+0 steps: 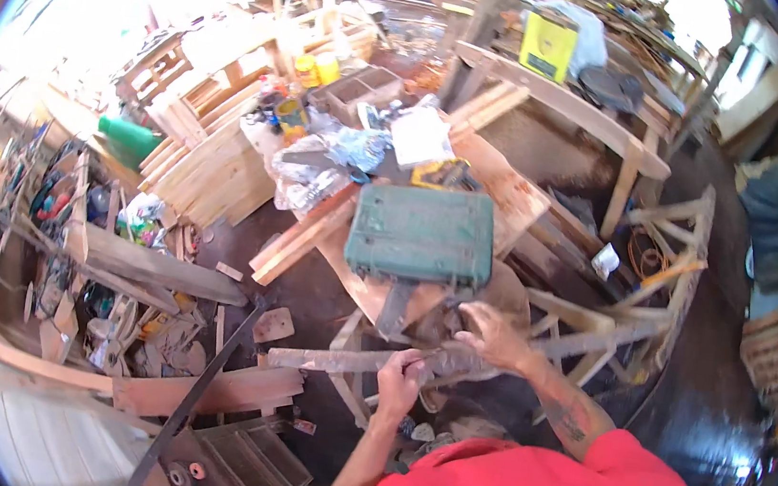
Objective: The person picks up a circular saw and moves through a woodworking shop, retrieves a small part from a green case, and proceeds to disassemble and inspect a white power outlet strip.
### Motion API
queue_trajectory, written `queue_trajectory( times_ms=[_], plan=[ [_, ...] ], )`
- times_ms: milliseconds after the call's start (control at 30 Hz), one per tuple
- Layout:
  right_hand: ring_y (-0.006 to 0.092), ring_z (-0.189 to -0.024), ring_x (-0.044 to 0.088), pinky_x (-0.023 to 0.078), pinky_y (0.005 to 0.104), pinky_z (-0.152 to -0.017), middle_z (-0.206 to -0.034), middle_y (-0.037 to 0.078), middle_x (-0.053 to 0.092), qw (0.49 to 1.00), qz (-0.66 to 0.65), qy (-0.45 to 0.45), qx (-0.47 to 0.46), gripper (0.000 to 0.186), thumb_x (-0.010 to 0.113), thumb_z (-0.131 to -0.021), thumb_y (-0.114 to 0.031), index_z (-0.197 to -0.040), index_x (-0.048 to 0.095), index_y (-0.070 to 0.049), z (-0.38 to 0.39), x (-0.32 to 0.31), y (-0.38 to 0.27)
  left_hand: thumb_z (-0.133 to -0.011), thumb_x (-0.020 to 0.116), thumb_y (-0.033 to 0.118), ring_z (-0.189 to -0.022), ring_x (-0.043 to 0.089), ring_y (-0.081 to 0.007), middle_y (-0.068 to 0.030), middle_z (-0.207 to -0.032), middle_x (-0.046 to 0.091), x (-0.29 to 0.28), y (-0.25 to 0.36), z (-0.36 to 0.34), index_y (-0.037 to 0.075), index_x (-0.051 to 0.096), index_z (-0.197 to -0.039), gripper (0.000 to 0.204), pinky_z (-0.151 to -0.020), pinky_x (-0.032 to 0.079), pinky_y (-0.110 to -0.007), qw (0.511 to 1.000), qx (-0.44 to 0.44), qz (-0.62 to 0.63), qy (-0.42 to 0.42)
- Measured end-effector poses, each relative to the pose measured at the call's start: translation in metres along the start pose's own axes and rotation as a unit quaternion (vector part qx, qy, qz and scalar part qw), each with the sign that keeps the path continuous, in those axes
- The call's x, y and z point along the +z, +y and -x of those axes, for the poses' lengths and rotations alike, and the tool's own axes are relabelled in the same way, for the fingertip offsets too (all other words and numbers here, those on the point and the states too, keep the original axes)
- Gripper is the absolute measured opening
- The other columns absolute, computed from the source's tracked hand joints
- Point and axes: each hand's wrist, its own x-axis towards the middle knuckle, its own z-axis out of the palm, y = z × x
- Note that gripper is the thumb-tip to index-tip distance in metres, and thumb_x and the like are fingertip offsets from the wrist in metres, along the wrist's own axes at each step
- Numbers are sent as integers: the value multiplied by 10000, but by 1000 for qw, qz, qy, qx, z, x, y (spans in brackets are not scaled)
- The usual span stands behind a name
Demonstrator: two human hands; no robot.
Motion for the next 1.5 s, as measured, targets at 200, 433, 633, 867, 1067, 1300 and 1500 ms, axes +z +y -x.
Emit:
queue_trajectory(
  times_ms=[200, 433, 633, 867, 1067, 1300, 1500],
  plan=[
    [120, -679, 657, 528, 308, -629, -757, 82, 693, 915, -376, -17, 143, 290, 591, -1030, -272, -1024, 679, 4, 149, -7, -61, -886, 648, -112, -851, 653, -118, -81, -949, 696, 19, 114, 76, -50, 496, -1326, 470, -803, 530, -254, 982, -61, 141, -113],
    [82, -642, 592, 495, 268, -602, -711, 19, 643, 810, -529, 176, 183, 330, 568, -1053, -325, -1033, 660, -10, 291, -99, -71, -871, 756, -48, -905, 647, -123, -79, -1014, 693, 93, 204, 141, -22, 655, -1131, 281, -802, 512, -235, 882, -103, 412, -206],
    [74, -620, 588, 479, 258, -584, -670, 22, 631, 748, -535, 331, 212, 371, 539, -1068, -333, -948, 663, -4, 445, -148, -17, -827, 779, -54, -890, 624, -151, -102, -956, 691, 226, 291, 224, -22, 735, -943, 128, -795, 496, -265, 860, -29, 409, -304],
    [89, -525, 567, 427, 251, -527, -613, 12, 586, 667, -526, 436, 299, 452, 468, -1091, -362, -864, 642, -12, 660, -202, 82, -834, 766, -30, -831, 632, -157, -92, -939, 672, 434, 366, 372, -20, 718, -960, 136, -761, 507, -278, 767, -80, 439, -460],
    [82, -607, 595, 476, 253, -579, -706, 22, 617, 602, -457, 565, 329, 317, 565, -1058, -278, -943, 659, 1, 802, -228, 178, -880, 745, -19, -940, 651, -128, -62, -993, 701, 570, 424, 463, -16, 674, -1138, 268, -900, 526, -286, 726, -103, 309, -605],
    [364, -725, 680, 536, 475, -656, -802, 212, 691, 827, -27, 118, 549, 248, 522, -931, -159, -906, 734, -33, 982, 115, 347, -921, 717, 327, -862, 662, -120, -116, -880, 709, 741, 236, 470, -13, 681, -1143, 408, -758, 529, -320, 653, 144, -204, -715],
    [329, -660, 643, 517, 467, -628, -786, 204, 694, 582, -481, -45, 654, 277, 611, -868, -287, -877, 743, -44, 1087, 148, 271, -936, 621, 404, -965, 710, -333, -229, -1029, 725, 751, 65, 378, 25, 709, -1157, 447, -838, 536, -445, 440, 68, -574, -687]
  ],
)
